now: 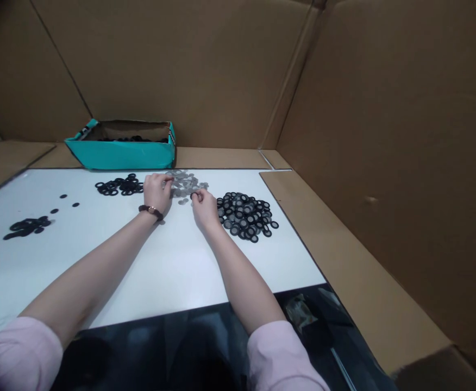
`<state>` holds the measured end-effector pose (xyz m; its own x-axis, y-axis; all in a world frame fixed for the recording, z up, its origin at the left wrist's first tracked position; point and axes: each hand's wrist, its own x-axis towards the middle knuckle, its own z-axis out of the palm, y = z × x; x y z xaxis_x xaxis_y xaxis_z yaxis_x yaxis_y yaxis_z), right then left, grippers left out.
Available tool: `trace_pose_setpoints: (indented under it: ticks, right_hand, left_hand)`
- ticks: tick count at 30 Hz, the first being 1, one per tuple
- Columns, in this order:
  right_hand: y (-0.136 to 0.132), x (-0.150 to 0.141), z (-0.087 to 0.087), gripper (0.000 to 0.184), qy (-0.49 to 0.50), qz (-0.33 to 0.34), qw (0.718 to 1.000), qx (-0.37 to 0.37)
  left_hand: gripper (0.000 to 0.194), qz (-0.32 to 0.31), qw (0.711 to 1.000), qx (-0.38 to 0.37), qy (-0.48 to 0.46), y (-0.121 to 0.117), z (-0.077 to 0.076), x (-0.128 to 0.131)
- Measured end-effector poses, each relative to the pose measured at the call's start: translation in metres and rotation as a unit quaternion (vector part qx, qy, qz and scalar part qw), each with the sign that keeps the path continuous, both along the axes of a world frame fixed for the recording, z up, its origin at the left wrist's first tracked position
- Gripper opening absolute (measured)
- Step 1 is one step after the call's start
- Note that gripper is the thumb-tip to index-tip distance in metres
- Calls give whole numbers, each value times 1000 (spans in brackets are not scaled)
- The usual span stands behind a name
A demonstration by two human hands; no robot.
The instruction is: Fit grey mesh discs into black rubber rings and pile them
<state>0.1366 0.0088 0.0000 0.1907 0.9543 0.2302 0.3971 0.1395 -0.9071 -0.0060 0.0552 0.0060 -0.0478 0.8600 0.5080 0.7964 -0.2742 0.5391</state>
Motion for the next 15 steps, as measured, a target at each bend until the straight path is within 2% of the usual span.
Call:
trace_pose_setpoints:
  ticks: [4,9,13,15]
  right_hand:
    - [1,-4,-4,6,67,5,997,-47]
    - [-5,-14,-2,18,201,52,971,-120]
    - [-9,-16,3,22,293,96,939,-155]
    - [-10,-15,4,21,288,115,939,-150]
  left_hand:
    - [27,-35,993,-28,-112,-24,-1,2]
    - [26,-68,973,-127,-182,-58,1,9]
    - [28,-73,967,-141,-201,-67,2,13]
    - [28,-72,966,-142,-202,-67,3,13]
